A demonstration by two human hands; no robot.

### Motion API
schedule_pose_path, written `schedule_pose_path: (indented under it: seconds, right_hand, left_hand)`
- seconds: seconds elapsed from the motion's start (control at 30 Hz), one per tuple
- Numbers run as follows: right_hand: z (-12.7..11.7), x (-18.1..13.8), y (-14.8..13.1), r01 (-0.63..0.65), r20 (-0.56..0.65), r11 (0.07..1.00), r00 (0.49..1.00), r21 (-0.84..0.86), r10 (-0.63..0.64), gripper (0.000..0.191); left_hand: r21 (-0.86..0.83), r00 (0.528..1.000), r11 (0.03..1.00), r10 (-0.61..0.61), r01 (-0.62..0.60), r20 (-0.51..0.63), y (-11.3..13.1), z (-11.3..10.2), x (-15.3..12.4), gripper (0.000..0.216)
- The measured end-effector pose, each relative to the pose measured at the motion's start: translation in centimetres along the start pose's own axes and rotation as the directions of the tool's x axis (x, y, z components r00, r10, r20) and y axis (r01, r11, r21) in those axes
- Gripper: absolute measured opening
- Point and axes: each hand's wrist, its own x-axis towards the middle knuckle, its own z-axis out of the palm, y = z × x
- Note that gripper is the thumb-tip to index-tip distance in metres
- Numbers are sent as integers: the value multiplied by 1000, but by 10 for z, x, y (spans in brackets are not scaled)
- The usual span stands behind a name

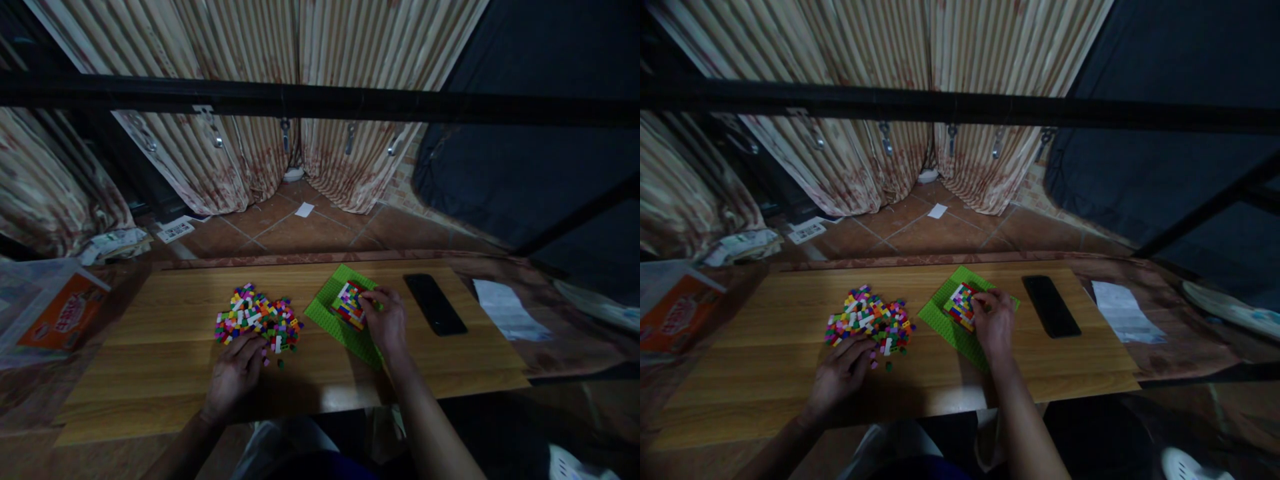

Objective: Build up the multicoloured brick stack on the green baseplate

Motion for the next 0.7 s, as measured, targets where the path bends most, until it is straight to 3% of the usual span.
schedule_pose_path:
  seconds: [0.17,0.3,0.7]
  right_hand:
    - [7,5,8,-193,52,946,981,259,186,20]
    - [16,6,12,-426,176,744,902,515,395,32]
    - [18,13,12,-485,219,622,862,615,456,49]
  left_hand:
    - [-28,999,999,-37,38,40,0,-1,0,23]
    - [-31,999,999,-25,26,31,-1,-1,0,22]
    - [26,1000,1000,5,-5,13,-1,2,-1,20]
